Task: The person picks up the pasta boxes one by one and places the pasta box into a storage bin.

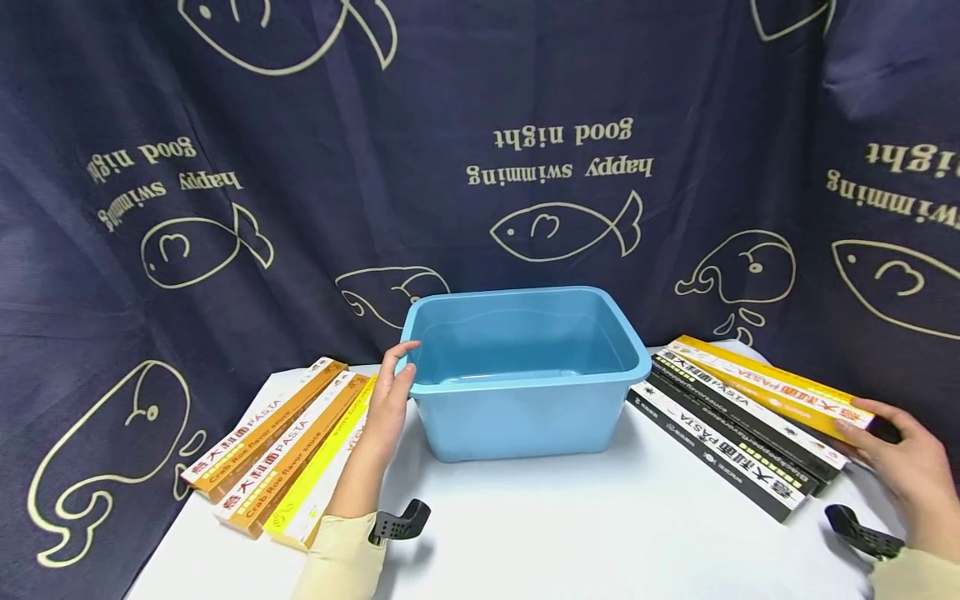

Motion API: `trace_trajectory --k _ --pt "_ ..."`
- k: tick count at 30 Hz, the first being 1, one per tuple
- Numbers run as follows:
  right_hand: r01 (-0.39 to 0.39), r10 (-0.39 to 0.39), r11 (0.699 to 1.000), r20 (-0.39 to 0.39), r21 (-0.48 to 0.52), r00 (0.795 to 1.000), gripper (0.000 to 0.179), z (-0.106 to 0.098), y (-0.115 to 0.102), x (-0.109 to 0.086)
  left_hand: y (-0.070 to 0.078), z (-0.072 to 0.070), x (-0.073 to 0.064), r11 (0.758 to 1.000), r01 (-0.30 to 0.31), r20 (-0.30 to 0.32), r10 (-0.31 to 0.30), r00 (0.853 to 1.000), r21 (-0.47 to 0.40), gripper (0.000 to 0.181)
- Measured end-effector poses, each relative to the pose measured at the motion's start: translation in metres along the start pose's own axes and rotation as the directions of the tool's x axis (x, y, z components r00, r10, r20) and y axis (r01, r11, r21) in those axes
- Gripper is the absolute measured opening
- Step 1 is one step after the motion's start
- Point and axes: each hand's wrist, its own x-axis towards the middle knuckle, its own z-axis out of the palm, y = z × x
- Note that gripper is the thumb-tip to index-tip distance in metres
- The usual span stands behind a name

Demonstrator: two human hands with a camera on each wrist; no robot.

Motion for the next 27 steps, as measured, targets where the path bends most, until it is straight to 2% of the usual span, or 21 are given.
trace_trajectory --k 3,8,11,15,17,22,27 --pt "-0.006 0.006 0.999 -0.004 0.035 1.0 0.048 0.002 -0.001 0.001 0.0 -0.001 0.0 1.0 -0.004 0.0 0.004 1.0 -0.003 0.042" --pt "-0.048 0.046 0.973 0.011 0.227 0.999 0.043 0.003 -0.002 0.001 0.0 -0.001 0.001 1.0 -0.005 0.003 0.005 1.0 -0.001 0.043" --pt "-0.053 0.043 0.889 0.032 0.455 0.999 0.042 0.003 -0.006 0.0 0.001 0.0 0.001 1.0 -0.006 0.001 0.006 1.0 0.005 0.043" --pt "-0.045 0.025 0.73 0.04 0.682 0.999 0.044 0.005 -0.016 -0.002 0.001 -0.001 0.001 1.0 -0.003 -0.003 0.003 1.0 0.01 0.042" --pt "-0.036 0.021 0.703 0.029 0.71 0.999 0.044 0.005 -0.021 -0.003 0.0 -0.001 0.002 1.0 -0.005 -0.001 0.005 1.0 0.009 0.042" --pt "-0.029 0.036 0.699 0.005 0.714 0.999 0.048 0.007 -0.034 -0.007 -0.001 -0.002 0.002 1.0 -0.005 -0.007 0.005 1.0 0.005 0.042" --pt "-0.034 0.081 0.71 -0.034 0.703 0.996 0.056 0.005 -0.047 -0.01 -0.003 0.001 0.001 1.0 -0.006 -0.01 0.006 1.0 0.003 0.042"
